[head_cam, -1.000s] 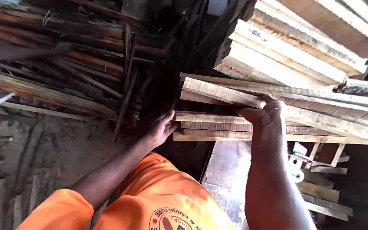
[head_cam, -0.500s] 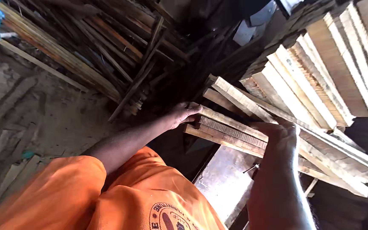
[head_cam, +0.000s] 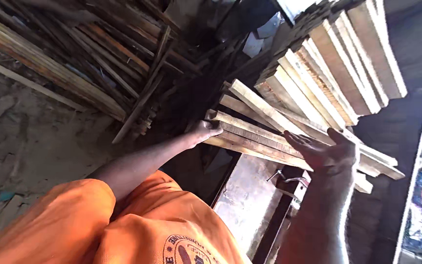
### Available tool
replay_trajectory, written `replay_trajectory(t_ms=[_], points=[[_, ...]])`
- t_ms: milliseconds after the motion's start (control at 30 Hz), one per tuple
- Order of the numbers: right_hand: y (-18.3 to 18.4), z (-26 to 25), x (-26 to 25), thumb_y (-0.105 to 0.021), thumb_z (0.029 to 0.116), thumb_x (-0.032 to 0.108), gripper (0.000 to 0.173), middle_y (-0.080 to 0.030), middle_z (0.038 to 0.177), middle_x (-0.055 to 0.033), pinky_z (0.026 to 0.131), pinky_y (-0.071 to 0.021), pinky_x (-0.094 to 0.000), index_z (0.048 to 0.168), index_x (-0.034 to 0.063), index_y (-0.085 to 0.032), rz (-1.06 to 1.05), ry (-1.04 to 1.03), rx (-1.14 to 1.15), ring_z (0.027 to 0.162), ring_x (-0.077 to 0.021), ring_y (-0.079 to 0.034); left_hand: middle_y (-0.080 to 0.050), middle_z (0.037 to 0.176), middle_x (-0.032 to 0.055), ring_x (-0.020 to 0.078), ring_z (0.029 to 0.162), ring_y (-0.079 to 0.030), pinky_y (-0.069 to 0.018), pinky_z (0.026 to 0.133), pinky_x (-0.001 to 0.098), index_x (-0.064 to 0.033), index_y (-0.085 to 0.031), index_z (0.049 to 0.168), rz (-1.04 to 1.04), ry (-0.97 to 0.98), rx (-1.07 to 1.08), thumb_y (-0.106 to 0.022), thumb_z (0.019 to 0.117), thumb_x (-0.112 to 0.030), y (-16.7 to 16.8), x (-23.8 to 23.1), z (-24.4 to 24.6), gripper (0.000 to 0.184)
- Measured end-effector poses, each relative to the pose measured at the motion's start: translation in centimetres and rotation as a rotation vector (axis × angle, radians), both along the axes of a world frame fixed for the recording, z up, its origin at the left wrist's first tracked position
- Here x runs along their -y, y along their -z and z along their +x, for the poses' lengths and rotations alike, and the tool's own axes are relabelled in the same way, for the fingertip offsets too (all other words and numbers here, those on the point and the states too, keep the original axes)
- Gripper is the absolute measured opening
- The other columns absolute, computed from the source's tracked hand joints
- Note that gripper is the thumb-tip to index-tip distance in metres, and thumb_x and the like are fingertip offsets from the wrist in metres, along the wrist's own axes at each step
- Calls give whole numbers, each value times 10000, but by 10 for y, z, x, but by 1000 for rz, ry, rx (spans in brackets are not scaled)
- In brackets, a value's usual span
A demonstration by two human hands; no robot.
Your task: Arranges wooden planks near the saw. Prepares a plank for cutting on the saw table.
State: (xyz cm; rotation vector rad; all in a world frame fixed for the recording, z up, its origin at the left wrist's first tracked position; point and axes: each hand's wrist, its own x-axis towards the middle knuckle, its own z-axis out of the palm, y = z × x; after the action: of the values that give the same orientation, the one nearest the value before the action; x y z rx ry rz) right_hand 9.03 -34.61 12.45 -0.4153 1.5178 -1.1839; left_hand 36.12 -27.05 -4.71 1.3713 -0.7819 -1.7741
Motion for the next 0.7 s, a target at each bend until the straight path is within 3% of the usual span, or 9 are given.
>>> replay_trajectory(t_ms=[133,267,367,467,533,700], points=[[2,-32,-67,-305,1080,508,648,-558,1449,-175,1067,-530,-413,1502,19,-351,-66,-67,99,1309,-287,-596,-680,1246,212,319,1196,-636,-488,1047,541,34,-667,1243,37,-9,71,-794,906,-324,3,12,1,508],[28,-67,-137,-257,1093,435,579,-557,1448,-136,1095,-498,-405,1502,38,-362,-90,102,154,1318,-248,-585,-663,1283,206,314,1206,-631,-503,1042,525,11,-637,1310,60,-68,-3,-786,918,-307,1,9,-2,526],[47,-74,-189,-299,1093,393,518,-635,1341,-123,1040,-533,-414,1426,28,-456,-58,282,164,1221,-232,-649,-647,1328,166,278,1235,-621,-514,1051,494,-41,-602,1373,24,-148,-134,-667,1005,-342,8,-10,-11,480],[61,-66,-244,-298,1103,347,455,-692,1219,-101,970,-570,-396,1362,35,-504,-29,380,170,1105,-211,-699,-547,1457,175,296,1263,-610,-535,1037,452,-83,-467,1499,217,-142,-263,-561,1053,-429,-7,-25,-13,573],[69,-58,-280,-288,1112,326,435,-708,1161,-100,924,-589,-386,1332,33,-522,20,457,189,1054,-205,-715,-567,1406,190,304,1145,-668,-585,942,431,-83,-406,1524,275,-191,-330,-494,1067,-469,-13,-22,-16,604],[82,-50,-370,-319,1113,246,384,-713,1112,-157,880,-596,-394,1278,-12,-551,55,726,271,1000,-249,-725,-579,1419,145,268,1155,-676,-580,955,385,-129,-358,1559,165,-330,-327,-456,1058,-533,-14,-30,-36,650]])
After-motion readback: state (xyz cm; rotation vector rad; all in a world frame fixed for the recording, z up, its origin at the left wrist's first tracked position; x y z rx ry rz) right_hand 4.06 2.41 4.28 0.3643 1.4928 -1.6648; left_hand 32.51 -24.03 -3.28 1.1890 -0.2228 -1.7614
